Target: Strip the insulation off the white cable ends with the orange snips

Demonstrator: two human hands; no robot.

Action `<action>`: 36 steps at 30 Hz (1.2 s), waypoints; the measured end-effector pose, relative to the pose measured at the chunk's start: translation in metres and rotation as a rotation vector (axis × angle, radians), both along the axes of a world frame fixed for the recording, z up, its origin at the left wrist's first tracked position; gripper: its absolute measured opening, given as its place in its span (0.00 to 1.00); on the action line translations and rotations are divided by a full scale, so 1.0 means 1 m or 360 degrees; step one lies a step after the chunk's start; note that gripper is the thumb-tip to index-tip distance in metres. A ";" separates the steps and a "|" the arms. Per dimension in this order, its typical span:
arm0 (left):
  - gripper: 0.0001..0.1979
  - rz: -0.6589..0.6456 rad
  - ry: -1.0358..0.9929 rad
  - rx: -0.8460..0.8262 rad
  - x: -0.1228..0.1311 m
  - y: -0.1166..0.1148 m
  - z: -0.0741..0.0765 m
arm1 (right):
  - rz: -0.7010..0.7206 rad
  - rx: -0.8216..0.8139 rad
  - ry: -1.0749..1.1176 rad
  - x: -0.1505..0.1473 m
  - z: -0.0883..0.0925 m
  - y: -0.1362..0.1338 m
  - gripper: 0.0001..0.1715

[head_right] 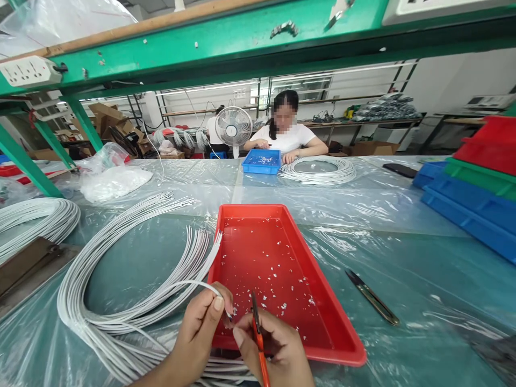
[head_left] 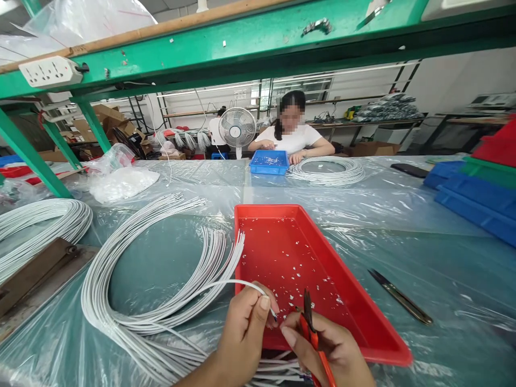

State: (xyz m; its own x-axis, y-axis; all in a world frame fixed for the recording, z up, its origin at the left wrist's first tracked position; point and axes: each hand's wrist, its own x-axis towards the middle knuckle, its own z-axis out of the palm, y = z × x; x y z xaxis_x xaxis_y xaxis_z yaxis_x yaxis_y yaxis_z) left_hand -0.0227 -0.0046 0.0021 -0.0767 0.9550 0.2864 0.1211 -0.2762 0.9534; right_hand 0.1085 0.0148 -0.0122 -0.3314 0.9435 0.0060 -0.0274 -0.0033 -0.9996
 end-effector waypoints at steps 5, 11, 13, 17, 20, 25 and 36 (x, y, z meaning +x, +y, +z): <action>0.13 -0.0029 0.0098 0.0043 0.004 -0.001 -0.005 | -0.0141 0.0041 0.0100 -0.001 0.001 0.006 0.05; 0.13 -0.0073 0.0152 0.0107 0.005 0.000 -0.006 | -0.0257 0.0104 0.0122 -0.001 -0.002 0.005 0.05; 0.13 -0.0074 0.0150 0.0125 0.005 0.001 -0.007 | -0.0244 0.0054 0.0166 -0.001 -0.003 0.005 0.07; 0.13 -0.0089 0.0147 0.0142 0.005 0.001 -0.008 | -0.0185 -0.0079 0.0278 -0.001 -0.004 0.007 0.09; 0.13 -0.0114 0.0136 0.0142 0.004 0.001 -0.008 | -0.0151 -0.0127 0.0327 0.000 -0.003 0.009 0.09; 0.13 -0.0155 0.0135 0.0143 0.005 -0.001 -0.006 | -0.0133 -0.0126 0.0334 -0.001 0.001 0.010 0.09; 0.11 -0.0032 0.0233 0.0121 0.008 -0.001 -0.009 | -0.0335 0.0824 -0.0425 0.004 -0.006 0.008 0.05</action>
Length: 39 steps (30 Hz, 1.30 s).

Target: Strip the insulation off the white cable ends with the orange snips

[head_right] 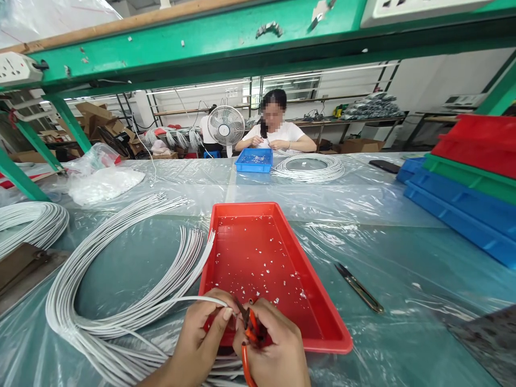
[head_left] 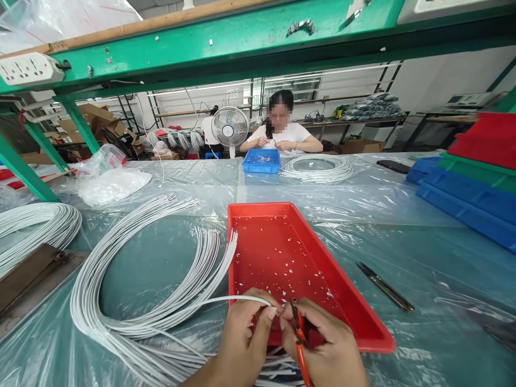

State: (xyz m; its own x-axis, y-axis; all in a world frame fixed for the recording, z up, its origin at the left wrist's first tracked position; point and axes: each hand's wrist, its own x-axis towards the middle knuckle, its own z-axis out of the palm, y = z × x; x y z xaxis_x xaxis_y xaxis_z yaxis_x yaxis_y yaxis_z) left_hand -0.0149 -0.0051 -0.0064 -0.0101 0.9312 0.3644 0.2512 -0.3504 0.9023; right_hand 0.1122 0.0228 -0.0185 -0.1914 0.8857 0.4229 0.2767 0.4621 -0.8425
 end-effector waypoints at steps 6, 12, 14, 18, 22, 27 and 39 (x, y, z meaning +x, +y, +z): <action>0.11 0.0161 -0.0227 -0.0222 0.001 0.006 -0.001 | 0.0215 0.0374 -0.0120 0.000 -0.003 -0.006 0.07; 0.15 0.0101 -0.0696 -0.0537 -0.003 0.010 0.007 | 0.0007 0.0396 -0.0158 0.014 0.003 0.008 0.06; 0.16 0.0081 -0.0737 -0.0581 -0.005 0.011 0.010 | -0.0124 0.0349 -0.0268 0.021 0.005 0.017 0.10; 0.15 0.0040 -0.0865 -0.0654 -0.007 0.012 0.010 | -0.0252 0.0246 -0.0511 0.028 0.006 0.028 0.09; 0.14 -0.0030 -0.1012 -0.0730 -0.007 0.013 0.009 | 0.0071 0.0358 -0.0311 0.025 0.010 0.022 0.10; 0.15 -0.0165 -0.1179 -0.0860 -0.006 0.011 0.010 | 0.0432 0.0579 -0.0308 0.021 0.019 0.017 0.25; 0.14 -0.0291 -0.1162 -0.0906 -0.001 0.004 0.010 | 0.0300 0.0669 -0.0165 0.022 0.022 0.016 0.14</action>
